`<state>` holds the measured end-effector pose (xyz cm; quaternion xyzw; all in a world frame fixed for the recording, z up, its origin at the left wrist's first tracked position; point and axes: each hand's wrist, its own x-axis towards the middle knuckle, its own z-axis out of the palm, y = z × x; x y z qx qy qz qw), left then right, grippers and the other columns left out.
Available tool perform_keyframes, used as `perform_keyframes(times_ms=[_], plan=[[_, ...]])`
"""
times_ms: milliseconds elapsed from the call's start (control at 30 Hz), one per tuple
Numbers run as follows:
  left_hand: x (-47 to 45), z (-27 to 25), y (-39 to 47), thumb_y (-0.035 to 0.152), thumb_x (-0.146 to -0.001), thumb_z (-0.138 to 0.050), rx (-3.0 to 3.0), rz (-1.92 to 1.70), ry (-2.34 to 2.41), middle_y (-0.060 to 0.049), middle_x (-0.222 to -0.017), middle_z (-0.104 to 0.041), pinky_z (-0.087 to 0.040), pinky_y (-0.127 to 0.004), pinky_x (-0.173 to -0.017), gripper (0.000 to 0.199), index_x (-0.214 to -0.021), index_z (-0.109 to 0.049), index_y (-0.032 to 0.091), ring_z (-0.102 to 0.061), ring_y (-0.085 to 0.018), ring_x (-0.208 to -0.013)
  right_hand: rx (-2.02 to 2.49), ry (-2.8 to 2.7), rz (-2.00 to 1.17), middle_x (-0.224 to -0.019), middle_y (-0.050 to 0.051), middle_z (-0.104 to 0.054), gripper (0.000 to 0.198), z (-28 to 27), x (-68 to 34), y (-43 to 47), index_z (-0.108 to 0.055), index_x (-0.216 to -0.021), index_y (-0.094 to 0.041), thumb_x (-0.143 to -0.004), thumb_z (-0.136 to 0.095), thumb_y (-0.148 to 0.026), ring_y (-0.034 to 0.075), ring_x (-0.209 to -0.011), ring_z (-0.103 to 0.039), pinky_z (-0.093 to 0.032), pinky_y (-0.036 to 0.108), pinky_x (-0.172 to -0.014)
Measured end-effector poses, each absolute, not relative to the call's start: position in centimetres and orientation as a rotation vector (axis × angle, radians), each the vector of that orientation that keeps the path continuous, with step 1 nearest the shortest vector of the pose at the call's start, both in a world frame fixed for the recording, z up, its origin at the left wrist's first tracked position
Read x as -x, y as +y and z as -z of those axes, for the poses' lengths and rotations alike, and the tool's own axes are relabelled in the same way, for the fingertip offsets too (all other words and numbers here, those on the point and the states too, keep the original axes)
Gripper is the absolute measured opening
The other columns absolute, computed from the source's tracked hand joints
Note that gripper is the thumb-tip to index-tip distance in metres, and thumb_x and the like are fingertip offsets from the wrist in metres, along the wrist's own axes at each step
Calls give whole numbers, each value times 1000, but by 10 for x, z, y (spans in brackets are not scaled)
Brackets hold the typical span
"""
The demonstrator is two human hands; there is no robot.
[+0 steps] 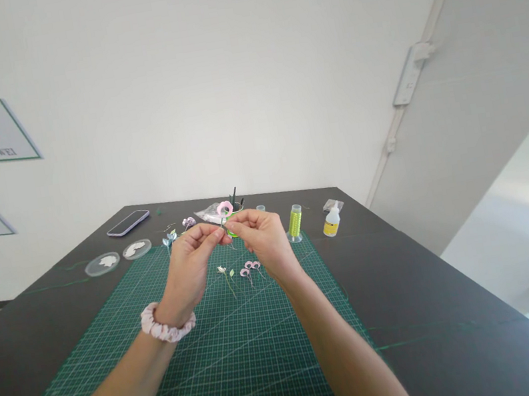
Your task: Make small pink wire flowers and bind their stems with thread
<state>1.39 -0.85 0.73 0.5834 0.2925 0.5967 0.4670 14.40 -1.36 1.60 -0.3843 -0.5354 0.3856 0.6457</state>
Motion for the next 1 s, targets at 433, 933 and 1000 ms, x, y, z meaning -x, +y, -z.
perform_keyframes(times_ms=[433, 933, 1000], plan=[[-15, -5, -8, 25, -77, -65, -1360, -1430, 658, -2, -65, -67, -50, -32, -77, 12, -67, -66, 18, -61, -15, -70, 865, -1227, -873, -51, -3, -56, 19, -15, -145, -13, -71, -65, -17, -65, -77, -34, 7, -41, -36, -26, 23, -40], [-15, -7, -9, 21, -77, -64, -1298, -1396, 602, -1, -65, -65, -47, -31, -78, 12, -66, -68, 17, -59, -14, -69, 865, -1241, -877, -50, -3, -55, 18, -16, -144, -14, -70, -64, -18, -65, -77, -35, 7, -41, -36, -26, 22, -39], [-15, -7, -10, 21, -78, -64, -1294, -1395, 599, -1, -65, -65, -47, -30, -78, 12, -66, -68, 17, -59, -14, -69, 861, -1241, -878, -50, -3, -55, 18, -15, -145, -14, -71, -64, -18, -65, -77, -34, 7, -41, -36, -26, 22, -39]])
